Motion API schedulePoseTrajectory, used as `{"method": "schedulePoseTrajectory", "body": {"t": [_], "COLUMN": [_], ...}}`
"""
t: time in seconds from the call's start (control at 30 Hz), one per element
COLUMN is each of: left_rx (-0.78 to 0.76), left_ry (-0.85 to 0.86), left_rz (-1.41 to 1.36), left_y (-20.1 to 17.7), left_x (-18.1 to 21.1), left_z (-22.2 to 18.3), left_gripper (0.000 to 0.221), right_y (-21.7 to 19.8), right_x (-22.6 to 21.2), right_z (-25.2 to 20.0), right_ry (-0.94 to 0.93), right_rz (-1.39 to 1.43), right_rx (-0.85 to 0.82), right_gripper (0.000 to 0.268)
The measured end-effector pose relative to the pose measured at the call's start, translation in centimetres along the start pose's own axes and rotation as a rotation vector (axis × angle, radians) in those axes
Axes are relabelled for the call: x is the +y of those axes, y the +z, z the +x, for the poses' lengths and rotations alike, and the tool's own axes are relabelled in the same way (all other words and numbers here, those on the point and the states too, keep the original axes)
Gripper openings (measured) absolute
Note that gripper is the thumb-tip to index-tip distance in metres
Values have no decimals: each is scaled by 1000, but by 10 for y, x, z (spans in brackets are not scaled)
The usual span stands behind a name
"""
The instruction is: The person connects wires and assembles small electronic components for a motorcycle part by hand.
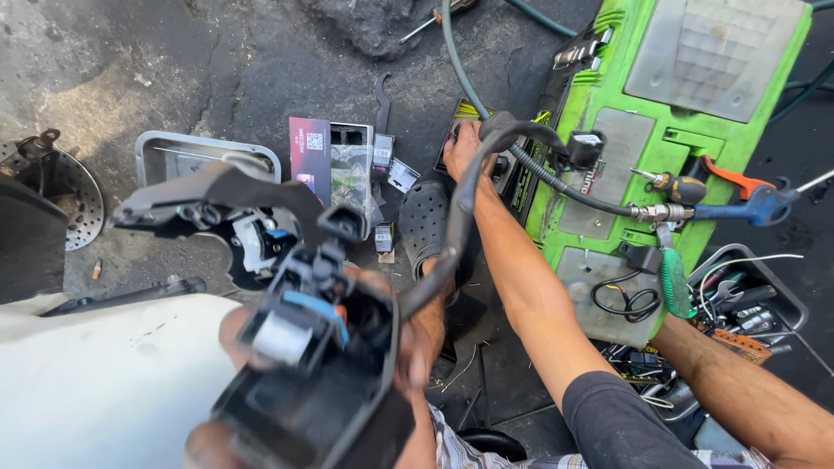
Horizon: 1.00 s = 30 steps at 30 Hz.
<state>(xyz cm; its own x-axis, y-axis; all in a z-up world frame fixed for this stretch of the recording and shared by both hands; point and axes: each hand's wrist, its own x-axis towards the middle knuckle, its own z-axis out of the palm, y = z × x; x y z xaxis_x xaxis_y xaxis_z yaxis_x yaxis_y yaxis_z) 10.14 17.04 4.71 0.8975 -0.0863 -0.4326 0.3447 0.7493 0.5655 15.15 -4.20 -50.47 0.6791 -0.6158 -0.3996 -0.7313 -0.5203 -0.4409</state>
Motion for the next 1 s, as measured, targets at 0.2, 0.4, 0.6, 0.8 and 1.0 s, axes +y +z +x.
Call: {"method": "schedulePoseTrajectory", "body": {"t": [0.2, 0.4, 0.6, 0.8, 1.0], "left_rx": [7, -225, -448, -634, -892], "left_ry": [-37, 7, -266, -484, -186], "left_rz": [26, 267, 116, -16, 509], "left_y": [54, 31, 32, 16, -27], "left_x": [-42, -73, -97, -145, -167], "left_z": [79, 106, 75, -4, -72], "left_gripper": [63, 69, 83, 86, 81], "right_y": [-35, -168, -389, -493, -449], "right_x": [-9, -69, -45, -28, 13], "right_z": [-40, -166, -247, -364, -439], "right_ry": [-28, -82, -426, -574, -585], "right_rz": [130, 640, 1005, 1205, 1233], "right_rx": [202, 382, 442, 509, 576], "right_gripper": [10, 16, 18, 17, 14]}}
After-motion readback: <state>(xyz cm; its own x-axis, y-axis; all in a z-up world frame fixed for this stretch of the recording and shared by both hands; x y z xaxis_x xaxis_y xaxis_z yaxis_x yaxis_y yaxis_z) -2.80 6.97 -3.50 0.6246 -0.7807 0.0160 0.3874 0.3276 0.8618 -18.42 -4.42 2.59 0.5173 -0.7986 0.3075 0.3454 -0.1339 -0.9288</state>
